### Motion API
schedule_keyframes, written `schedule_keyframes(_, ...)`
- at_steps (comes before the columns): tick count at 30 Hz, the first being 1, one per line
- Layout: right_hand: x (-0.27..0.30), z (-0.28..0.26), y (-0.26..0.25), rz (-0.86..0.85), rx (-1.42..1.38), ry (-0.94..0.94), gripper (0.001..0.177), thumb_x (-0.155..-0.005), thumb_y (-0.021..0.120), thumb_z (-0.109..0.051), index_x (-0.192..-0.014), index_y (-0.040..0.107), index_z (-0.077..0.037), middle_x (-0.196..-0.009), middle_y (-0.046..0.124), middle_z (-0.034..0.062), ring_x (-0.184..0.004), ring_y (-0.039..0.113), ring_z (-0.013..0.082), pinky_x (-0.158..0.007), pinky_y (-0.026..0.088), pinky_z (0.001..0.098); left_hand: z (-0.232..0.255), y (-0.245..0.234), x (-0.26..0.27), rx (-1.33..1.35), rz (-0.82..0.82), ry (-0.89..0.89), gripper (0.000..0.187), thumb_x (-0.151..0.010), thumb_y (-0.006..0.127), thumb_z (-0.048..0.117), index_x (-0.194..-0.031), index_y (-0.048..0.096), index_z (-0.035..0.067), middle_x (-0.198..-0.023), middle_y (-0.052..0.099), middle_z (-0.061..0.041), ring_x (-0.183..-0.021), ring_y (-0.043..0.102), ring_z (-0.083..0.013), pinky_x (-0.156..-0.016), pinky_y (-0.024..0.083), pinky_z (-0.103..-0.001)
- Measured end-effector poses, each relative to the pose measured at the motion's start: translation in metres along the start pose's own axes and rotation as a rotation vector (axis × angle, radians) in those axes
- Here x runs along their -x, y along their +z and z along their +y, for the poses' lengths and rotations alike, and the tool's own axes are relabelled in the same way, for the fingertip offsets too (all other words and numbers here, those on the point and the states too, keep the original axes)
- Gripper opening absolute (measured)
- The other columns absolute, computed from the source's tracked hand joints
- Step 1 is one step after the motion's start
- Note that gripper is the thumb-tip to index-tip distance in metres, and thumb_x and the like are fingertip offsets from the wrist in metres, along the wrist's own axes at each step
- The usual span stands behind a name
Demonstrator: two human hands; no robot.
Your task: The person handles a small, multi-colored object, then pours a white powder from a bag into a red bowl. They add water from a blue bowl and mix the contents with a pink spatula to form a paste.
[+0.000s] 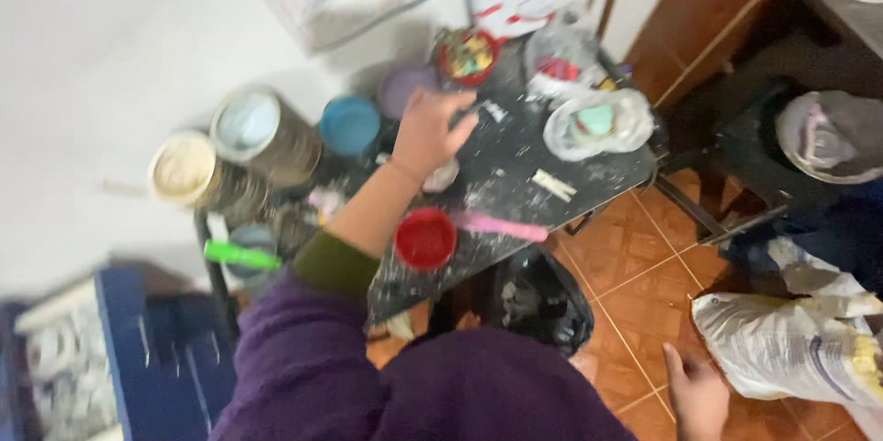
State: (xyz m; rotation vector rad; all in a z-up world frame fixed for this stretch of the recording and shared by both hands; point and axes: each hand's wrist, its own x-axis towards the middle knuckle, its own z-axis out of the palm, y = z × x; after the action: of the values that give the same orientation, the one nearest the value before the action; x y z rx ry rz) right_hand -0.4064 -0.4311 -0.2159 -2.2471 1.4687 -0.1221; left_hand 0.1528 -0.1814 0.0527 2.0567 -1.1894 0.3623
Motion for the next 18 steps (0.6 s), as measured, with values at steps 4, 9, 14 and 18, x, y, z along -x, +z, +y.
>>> schedule_keyframes(4,0.033,0.081,0.063,0.026,0.026,0.173,0.049,-0.094,0.07,-0.054,-0.107,0.08,-0.007,-0.088,0.076,0.018,-0.084,0.074,0.0344,-0.079,0.058,0.0453,-0.181,0.088,-0.066,-0.039,0.1,0.132,0.032,-0.09,0.073,0.028,-0.114,0.071,0.007,-0.105,0.073,-0.017,-0.1,0.068,-0.0365,-0.091,0.054,-0.049)
schedule_keyframes(9,0.069,0.177,0.161,0.22,-0.462,0.361,0.041,-0.103,0.079,-0.03,-0.098,0.065,0.009,-0.066,0.066,0.0193,-0.06,0.06,0.0274,-0.058,0.049,0.0363,-0.301,0.234,-0.24,-0.477,0.088,-0.104,0.033,-0.089,0.066,0.033,-0.107,0.074,0.007,-0.104,0.073,-0.021,-0.095,0.069,-0.0424,-0.085,0.051,-0.057)
schedule_keyframes(14,0.09,0.046,0.094,0.008,-0.245,0.372,0.035,-0.09,0.071,-0.037,-0.107,0.073,-0.006,-0.086,0.074,0.0153,-0.081,0.072,0.0277,-0.074,0.057,0.0401,-0.295,0.252,-0.289,-0.155,0.423,0.038,0.066,-0.079,0.068,0.012,-0.139,0.048,-0.006,-0.141,0.052,-0.024,-0.132,0.046,-0.0409,-0.111,0.032,-0.05)
schedule_keyframes(18,0.107,-0.049,0.013,-0.015,-0.063,0.438,0.034,-0.093,0.068,-0.043,-0.109,0.076,-0.014,-0.093,0.077,0.0157,-0.087,0.075,0.0322,-0.08,0.06,0.0436,-0.173,0.152,-0.289,-0.403,0.101,-0.118,0.054,-0.076,0.084,0.017,-0.12,0.059,0.001,-0.115,0.065,-0.023,-0.109,0.058,-0.0427,-0.095,0.042,-0.053)
